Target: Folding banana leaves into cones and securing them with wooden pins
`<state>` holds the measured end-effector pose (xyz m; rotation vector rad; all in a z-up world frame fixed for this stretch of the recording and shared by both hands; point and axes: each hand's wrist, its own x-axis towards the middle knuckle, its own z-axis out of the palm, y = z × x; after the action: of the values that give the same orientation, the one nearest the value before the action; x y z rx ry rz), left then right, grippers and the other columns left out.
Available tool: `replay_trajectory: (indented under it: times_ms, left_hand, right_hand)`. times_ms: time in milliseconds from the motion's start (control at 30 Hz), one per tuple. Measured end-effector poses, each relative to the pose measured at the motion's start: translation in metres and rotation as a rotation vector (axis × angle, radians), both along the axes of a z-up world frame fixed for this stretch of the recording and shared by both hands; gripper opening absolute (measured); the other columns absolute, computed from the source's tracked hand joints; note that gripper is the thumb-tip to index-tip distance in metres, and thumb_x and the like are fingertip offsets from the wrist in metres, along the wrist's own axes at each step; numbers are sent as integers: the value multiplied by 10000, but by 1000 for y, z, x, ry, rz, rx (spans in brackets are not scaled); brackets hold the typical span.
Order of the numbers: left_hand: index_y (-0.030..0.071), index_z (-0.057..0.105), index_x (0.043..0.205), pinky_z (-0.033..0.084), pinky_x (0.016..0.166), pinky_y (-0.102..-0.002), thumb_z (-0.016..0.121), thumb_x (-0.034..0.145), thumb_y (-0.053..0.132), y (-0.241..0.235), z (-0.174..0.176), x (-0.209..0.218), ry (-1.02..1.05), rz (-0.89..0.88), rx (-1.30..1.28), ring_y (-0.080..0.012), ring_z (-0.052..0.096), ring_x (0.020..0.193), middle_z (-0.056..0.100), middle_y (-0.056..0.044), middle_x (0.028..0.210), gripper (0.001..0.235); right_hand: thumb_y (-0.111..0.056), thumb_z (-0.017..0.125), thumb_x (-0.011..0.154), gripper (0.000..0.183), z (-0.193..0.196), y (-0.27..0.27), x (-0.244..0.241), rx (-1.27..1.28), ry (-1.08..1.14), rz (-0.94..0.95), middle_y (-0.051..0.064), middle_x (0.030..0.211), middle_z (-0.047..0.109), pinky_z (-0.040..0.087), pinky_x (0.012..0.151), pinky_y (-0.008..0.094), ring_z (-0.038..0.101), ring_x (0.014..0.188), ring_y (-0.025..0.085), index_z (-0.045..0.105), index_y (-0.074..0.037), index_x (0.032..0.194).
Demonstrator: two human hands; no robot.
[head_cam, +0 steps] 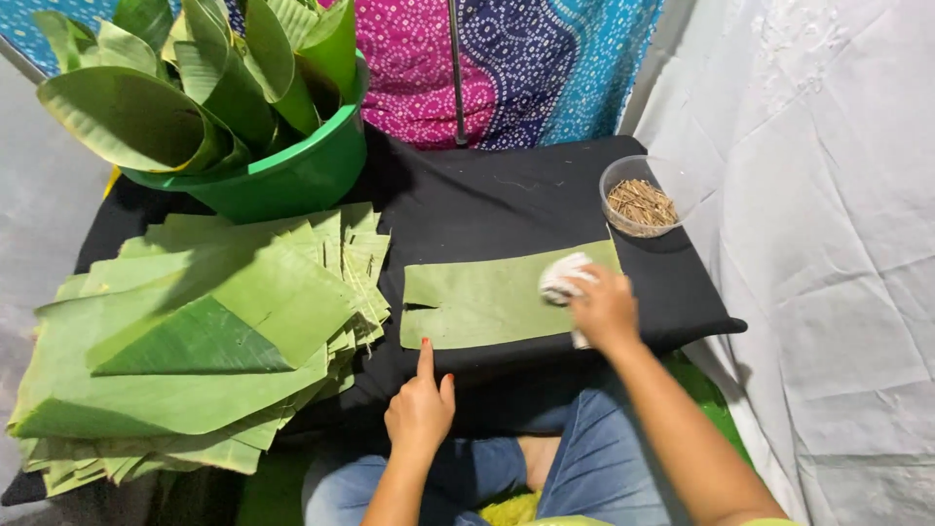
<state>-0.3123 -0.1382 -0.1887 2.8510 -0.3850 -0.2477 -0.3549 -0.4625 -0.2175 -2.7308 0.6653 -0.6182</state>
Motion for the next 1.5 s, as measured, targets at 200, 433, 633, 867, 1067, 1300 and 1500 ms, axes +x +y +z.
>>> replay_trajectory:
  times_ms: [200,433,633,867,1067,1300,1500]
  left_hand:
    - [257,326,1580,576,612,-486,605,914,411,-5,-3,1,-13,-21,-7,-401,720,680,749,-128,778,738]
    - [318,302,1589,573,616,-506,587,923,408,-6,5,2,1,-22,45,-406,719,697,743,-133,802,730]
    - [257,315,1590,598,667,-492,577,945,409,-10,22,5,72,-62,161,-381,743,750,754,-132,867,712]
    - [234,327,1587,594,677,-474,570,933,431,-13,24,9,85,-52,154,-377,740,775,760,-119,879,724]
    - [213,381,1556,595,695,-470,567,932,441,-17,23,10,68,-57,153,-385,743,794,764,-132,906,689]
    - [177,368,1565,596,687,-469,570,930,422,-21,26,5,46,-57,156,-380,745,782,767,-128,905,710]
    - [220,391,1558,597,703,-471,567,926,432,-20,26,7,47,-49,184,-377,744,810,765,-112,924,690]
  right_hand:
    - [-279,698,847,288,7,-30,-11,-33,60,-194,-27,1370,587,517,923,422,563,1074,320,785,-280,1121]
    - [-127,690,760,356,21,94,91,94,-155,178,154,1366,603,509,966,457,585,1173,374,801,-117,1098]
    - [-246,722,849,286,18,144,113,125,-40,319,-9,1374,565,450,967,420,528,1081,294,770,-285,1128]
    - [-211,653,857,371,9,14,53,-8,44,32,-33,1407,574,521,912,428,585,1072,285,755,-300,1203]
    - [-245,730,842,306,6,-46,16,-38,-25,-147,-45,1364,576,465,931,441,538,1060,298,782,-305,1138]
    - [-175,658,769,334,24,63,25,-57,-241,289,55,1320,641,527,874,441,614,991,325,799,-232,1066]
    - [-215,748,772,244,19,61,-5,-81,-259,299,-27,1247,665,524,773,404,601,877,276,776,-259,1010]
